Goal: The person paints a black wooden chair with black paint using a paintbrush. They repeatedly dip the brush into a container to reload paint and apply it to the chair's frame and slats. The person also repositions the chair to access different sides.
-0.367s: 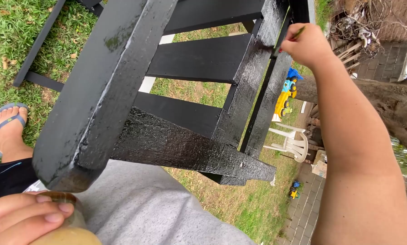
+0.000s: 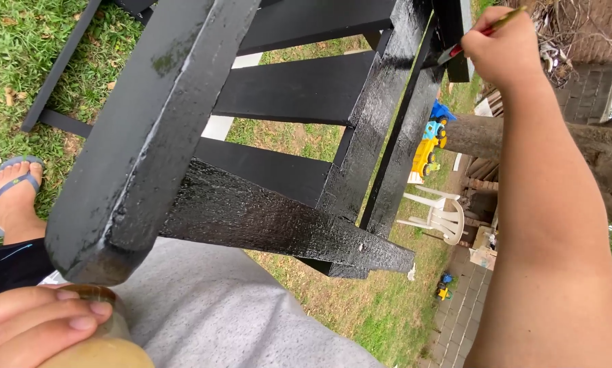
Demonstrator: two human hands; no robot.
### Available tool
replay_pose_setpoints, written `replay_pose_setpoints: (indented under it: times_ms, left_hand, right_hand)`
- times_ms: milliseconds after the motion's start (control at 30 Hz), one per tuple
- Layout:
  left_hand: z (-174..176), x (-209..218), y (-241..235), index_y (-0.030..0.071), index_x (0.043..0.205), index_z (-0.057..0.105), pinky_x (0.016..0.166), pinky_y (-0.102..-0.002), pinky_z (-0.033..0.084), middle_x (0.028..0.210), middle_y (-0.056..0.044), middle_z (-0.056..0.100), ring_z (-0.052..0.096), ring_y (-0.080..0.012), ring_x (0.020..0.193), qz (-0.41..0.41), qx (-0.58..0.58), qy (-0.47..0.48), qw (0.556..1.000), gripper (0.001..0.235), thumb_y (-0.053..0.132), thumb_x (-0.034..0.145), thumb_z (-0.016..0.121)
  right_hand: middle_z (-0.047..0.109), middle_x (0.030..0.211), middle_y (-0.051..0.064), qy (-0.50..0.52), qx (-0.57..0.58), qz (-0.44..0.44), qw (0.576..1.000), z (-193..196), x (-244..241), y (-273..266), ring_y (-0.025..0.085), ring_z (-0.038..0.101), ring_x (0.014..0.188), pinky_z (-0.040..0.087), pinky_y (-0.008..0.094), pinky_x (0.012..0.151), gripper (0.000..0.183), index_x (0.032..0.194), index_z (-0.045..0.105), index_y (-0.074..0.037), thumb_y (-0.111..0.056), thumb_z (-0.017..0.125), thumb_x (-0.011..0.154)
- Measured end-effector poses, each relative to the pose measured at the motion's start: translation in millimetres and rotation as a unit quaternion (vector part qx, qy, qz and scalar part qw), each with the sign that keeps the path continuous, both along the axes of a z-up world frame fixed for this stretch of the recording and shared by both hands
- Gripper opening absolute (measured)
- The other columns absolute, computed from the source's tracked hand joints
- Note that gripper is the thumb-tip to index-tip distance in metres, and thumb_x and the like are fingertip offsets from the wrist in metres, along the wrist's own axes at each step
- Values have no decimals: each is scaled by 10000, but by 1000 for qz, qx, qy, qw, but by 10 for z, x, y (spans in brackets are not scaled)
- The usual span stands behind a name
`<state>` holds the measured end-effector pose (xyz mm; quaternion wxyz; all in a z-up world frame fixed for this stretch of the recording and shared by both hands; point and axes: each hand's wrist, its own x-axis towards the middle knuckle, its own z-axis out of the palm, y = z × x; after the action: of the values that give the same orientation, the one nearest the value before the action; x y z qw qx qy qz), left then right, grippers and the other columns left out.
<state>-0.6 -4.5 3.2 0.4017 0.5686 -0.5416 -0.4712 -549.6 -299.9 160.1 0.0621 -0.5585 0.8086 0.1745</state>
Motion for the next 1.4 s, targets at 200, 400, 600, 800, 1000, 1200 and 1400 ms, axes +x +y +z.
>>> replay_pose_setpoints:
  times_ms: [200,400,600,800,1000,1200,1400]
  left_hand:
    - [-177,115,-38,23,1005,634,1077,-322,521,1064,-78,738,657,-198,1095,-96,-44,-4,994,289,225,805,584]
    - [-196,184,-31,70,1044,651,1102,-316,511,1108,-29,741,655,-162,1134,-145,-43,-11,988,339,285,794,571]
    - [54,64,16,-26,986,616,1125,-349,500,1039,-121,721,636,-225,1125,-33,19,-12,999,276,196,832,556]
    - [-39,91,46,2,973,628,1121,-331,502,1034,-98,724,635,-207,1126,-40,5,-1,999,294,234,804,565]
    - [-30,128,-55,17,992,638,1118,-322,502,1064,-89,725,643,-193,1128,-70,5,-2,998,308,242,793,569]
    - [-189,166,-87,58,1047,655,1094,-300,502,1106,-45,741,660,-154,1113,-121,-35,-3,992,300,229,823,551]
    - [-225,196,-51,76,1069,655,1103,-306,496,1126,-35,739,657,-149,1135,-137,-35,-5,990,317,248,834,528]
  right_hand:
    - [529,708,48,9,62,2,998,-258,240,92,121,425,563,384,265,445,183,794,541,-115,-24,560,952]
    - [434,676,97,96,232,-37,967,-273,809,-85,197,387,568,387,323,447,234,763,481,-27,-73,504,991]
    - [612,754,87,33,123,-50,991,-77,594,-192,183,545,668,484,330,585,138,818,603,-28,-70,557,942]
    - [630,820,-21,-87,-171,-125,973,-63,185,-103,9,589,592,531,136,514,130,1056,567,-182,-92,618,978]
    - [668,758,-57,-127,-199,-216,947,-114,86,58,-4,615,574,537,119,490,84,1013,604,-174,-237,646,1049]
    - [687,778,6,-99,-157,-205,961,-265,127,72,45,665,606,603,140,538,63,941,598,-111,-72,569,981]
    - [584,720,78,74,-39,17,996,-447,-121,5,161,509,562,477,313,463,132,813,536,-83,-36,567,932]
